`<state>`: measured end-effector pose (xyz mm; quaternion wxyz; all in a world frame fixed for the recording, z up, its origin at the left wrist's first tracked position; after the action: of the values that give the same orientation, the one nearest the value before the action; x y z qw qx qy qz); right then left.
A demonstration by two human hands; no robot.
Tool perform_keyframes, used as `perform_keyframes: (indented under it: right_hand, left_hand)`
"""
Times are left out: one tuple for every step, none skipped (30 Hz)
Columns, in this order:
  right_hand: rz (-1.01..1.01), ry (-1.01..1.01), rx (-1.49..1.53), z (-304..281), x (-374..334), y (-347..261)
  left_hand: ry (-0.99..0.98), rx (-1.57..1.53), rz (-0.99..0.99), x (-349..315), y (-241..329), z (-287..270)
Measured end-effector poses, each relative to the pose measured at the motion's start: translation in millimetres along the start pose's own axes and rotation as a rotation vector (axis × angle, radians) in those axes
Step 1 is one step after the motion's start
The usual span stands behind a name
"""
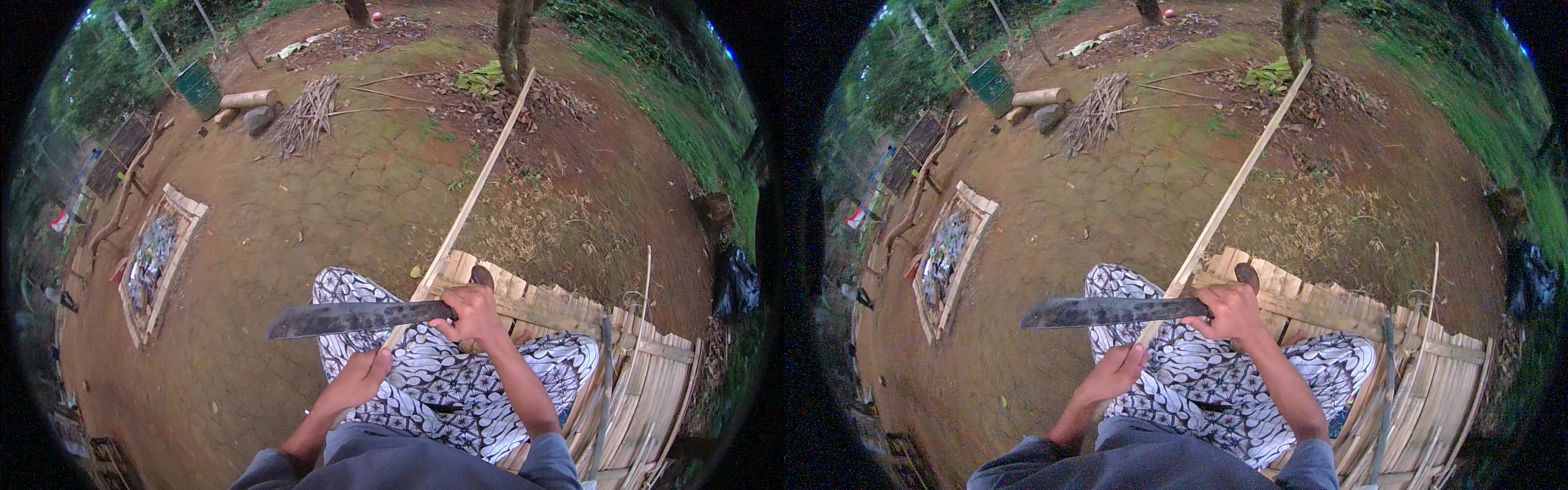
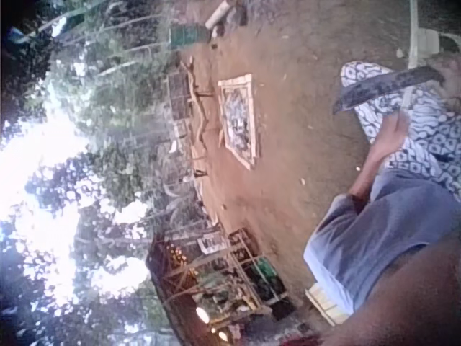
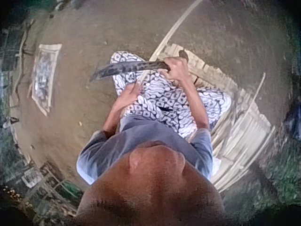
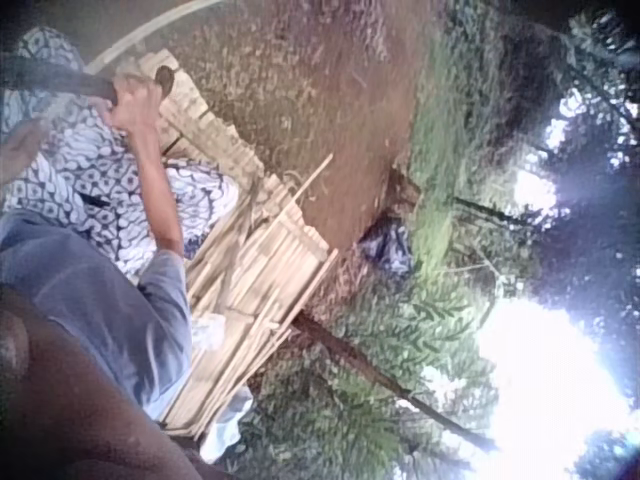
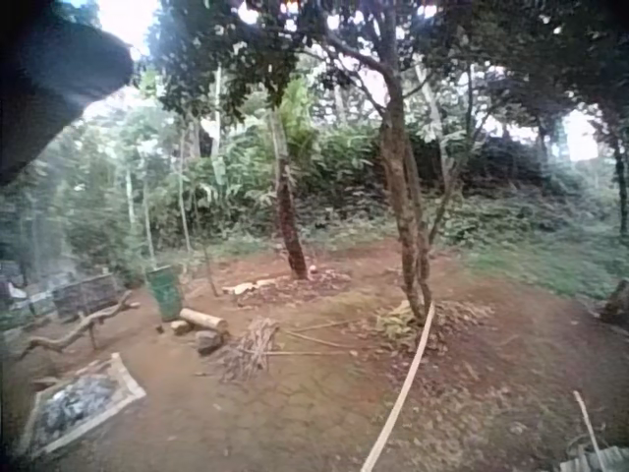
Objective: The person sits on a bamboo platform and uses a machete to sharpen a long, thin wooden stick. They repeatedly scrape the blade along the stick's surface to smooth and shape it, occasionally pausing to inspect the progress.
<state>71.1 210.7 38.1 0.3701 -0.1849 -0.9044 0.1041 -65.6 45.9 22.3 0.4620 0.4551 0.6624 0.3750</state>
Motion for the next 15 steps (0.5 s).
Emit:
perform_keyframes:
  right_hand:
    - [-0.030, -0.009, -0.015, -1, 8, 0]
    - [-0.061, -0.017, -0.028, -3, 17, 1]
    - [-0.090, -0.026, -0.045, -6, 23, 3]
    - [-0.061, -0.011, -0.032, -4, 29, 11]
    - [-0.031, 0.002, -0.018, 1, 32, 22]
    - [-0.006, 0.020, -0.006, 4, 39, 29]
    - [0.070, 0.037, 0.003, 5, 42, 37]
    - [0.088, 0.054, -0.032, 3, 43, 42]
    - [0.108, 0.071, -0.068, 1, 43, 48]
    - [0.123, 0.092, -0.098, 0, 48, 50]
    - [0.152, 0.111, -0.069, 1, 47, 45]
    - [0.109, 0.116, -0.036, 6, 47, 31]
    - [0.078, 0.113, -0.012, 10, 42, 18]
    - [0.047, 0.111, 0.012, 11, 42, 9]
    - [-0.010, 0.105, 0.013, 11, 43, -3]
  left_hand:
    - [0.019, 0.042, 0.027, -2, 6, -4]
    - [0.039, 0.084, 0.053, -5, 14, -9]
    - [0.056, 0.127, 0.079, -7, 24, -13]
    - [0.097, 0.122, 0.048, -7, 28, -21]
    - [0.140, 0.117, 0.016, -7, 32, -30]
    - [0.186, 0.113, -0.010, -6, 37, -41]
    - [0.251, 0.130, 0.054, -6, 48, -51]
    - [0.254, 0.109, 0.075, -6, 50, -53]
    - [0.256, 0.089, 0.096, -5, 50, -55]
    - [0.264, 0.073, 0.118, -3, 51, -58]
    - [0.257, 0.067, 0.118, -1, 48, -60]
    - [0.274, 0.052, 0.113, -3, 48, -61]
    - [0.275, 0.031, 0.104, -3, 46, -58]
    - [0.274, 0.009, 0.096, -2, 43, -53]
    - [0.262, -0.015, 0.113, -1, 39, -48]
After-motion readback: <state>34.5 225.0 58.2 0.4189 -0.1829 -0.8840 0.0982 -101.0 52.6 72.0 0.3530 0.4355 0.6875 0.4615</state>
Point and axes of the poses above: each hand's wrist, its own x-axis towards the middle knuckle, its own z-axis out of the palm, y = z × x, the point moved 6 cm from there along x, towards the middle knuckle, and after that the axes turned 7 degrees about -x, right-handed, at the moved point
